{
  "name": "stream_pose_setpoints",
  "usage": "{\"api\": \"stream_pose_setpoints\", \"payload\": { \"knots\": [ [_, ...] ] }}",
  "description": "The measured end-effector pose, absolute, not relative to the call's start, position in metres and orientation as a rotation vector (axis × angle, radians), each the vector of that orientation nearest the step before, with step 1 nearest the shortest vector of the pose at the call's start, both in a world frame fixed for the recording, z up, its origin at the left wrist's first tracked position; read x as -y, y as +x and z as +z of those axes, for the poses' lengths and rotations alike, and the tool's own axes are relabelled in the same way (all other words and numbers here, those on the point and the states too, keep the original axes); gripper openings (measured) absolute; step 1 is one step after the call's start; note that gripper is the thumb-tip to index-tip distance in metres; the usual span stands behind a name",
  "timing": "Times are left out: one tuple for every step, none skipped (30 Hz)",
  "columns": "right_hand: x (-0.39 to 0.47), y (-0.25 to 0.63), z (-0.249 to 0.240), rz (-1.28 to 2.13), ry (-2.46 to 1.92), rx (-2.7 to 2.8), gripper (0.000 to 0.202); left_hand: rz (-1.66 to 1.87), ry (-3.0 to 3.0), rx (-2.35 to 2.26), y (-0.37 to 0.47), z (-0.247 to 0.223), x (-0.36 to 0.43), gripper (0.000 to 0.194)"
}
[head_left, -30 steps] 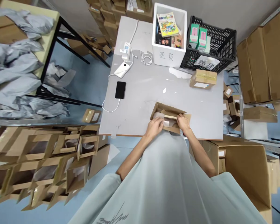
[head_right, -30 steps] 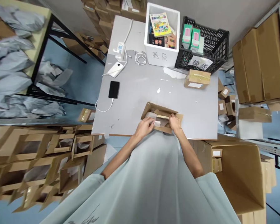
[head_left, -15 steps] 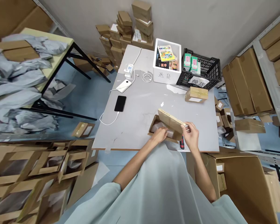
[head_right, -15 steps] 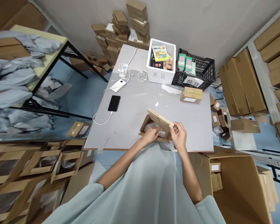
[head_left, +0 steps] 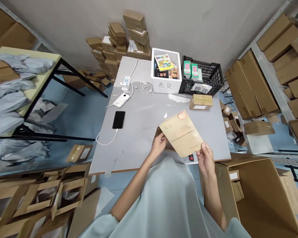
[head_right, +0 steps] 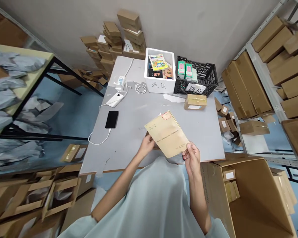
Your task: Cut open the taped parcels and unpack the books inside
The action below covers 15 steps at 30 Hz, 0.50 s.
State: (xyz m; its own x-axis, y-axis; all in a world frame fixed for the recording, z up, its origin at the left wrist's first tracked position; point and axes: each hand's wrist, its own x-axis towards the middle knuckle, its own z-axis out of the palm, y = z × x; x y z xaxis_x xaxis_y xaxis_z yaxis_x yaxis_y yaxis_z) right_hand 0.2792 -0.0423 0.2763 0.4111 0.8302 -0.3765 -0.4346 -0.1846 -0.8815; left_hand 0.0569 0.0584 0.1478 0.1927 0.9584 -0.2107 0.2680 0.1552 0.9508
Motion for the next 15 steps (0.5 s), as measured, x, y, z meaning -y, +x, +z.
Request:
{"api": "stream_pose_setpoints", "payload": {
  "knots": [
    [0.044, 0.278, 0.274, 1.201, -1.312, 0.388, 0.055, 0.892, 1.174, -1.208, 0.053, 0.158, -0.052, 0.056],
    [0.045, 0.277, 0.271, 1.218, -1.306, 0.385, 0.056, 0.985, 0.981, -1.093, 0.051, 0.169, -0.047, 0.067],
    [0.046, 0.275, 0.269, 1.234, -1.302, 0.389, 0.056, 1.022, 0.839, -0.996, 0.049, 0.181, -0.041, 0.074],
    [0.047, 0.274, 0.266, 1.252, -1.302, 0.399, 0.055, 1.045, 0.767, -0.952, 0.049, 0.192, -0.037, 0.074],
    [0.048, 0.274, 0.263, 1.270, -1.304, 0.414, 0.055, 1.064, 0.744, -0.953, 0.049, 0.203, -0.034, 0.070],
    [0.048, 0.273, 0.260, 1.289, -1.309, 0.431, 0.055, 1.082, 0.736, -0.975, 0.049, 0.212, -0.032, 0.067],
    [0.049, 0.274, 0.257, 1.306, -1.319, 0.452, 0.055, 1.102, 0.740, -1.009, 0.050, 0.219, -0.031, 0.066],
    [0.049, 0.274, 0.253, 1.325, -1.334, 0.482, 0.054, 1.120, 0.740, -1.041, 0.050, 0.225, -0.031, 0.067],
    [0.049, 0.275, 0.250, 1.342, -1.358, 0.525, 0.054, 1.135, 0.735, -1.064, 0.050, 0.229, -0.032, 0.068],
    [0.050, 0.276, 0.247, 1.360, -1.391, 0.580, 0.053, 1.147, 0.731, -1.082, 0.049, 0.232, -0.033, 0.068],
    [0.050, 0.276, 0.243, 1.366, -1.433, 0.646, 0.051, 1.154, 0.731, -1.095, 0.047, 0.234, -0.033, 0.067],
    [0.049, 0.276, 0.241, 1.347, -1.485, 0.720, 0.050, 1.156, 0.737, -1.109, 0.045, 0.236, -0.034, 0.065],
    [0.048, 0.275, 0.239, 1.295, -1.543, 0.802, 0.048, 1.157, 0.749, -1.123, 0.043, 0.237, -0.034, 0.063],
    [0.047, 0.274, 0.238, 1.207, -1.599, 0.887, 0.047, 1.160, 0.769, -1.135, 0.040, 0.239, -0.033, 0.061],
    [0.045, 0.271, 0.238, 1.092, -1.643, 0.973, 0.044, 1.162, 0.795, -1.148, 0.038, 0.240, -0.033, 0.060]
  ]
}}
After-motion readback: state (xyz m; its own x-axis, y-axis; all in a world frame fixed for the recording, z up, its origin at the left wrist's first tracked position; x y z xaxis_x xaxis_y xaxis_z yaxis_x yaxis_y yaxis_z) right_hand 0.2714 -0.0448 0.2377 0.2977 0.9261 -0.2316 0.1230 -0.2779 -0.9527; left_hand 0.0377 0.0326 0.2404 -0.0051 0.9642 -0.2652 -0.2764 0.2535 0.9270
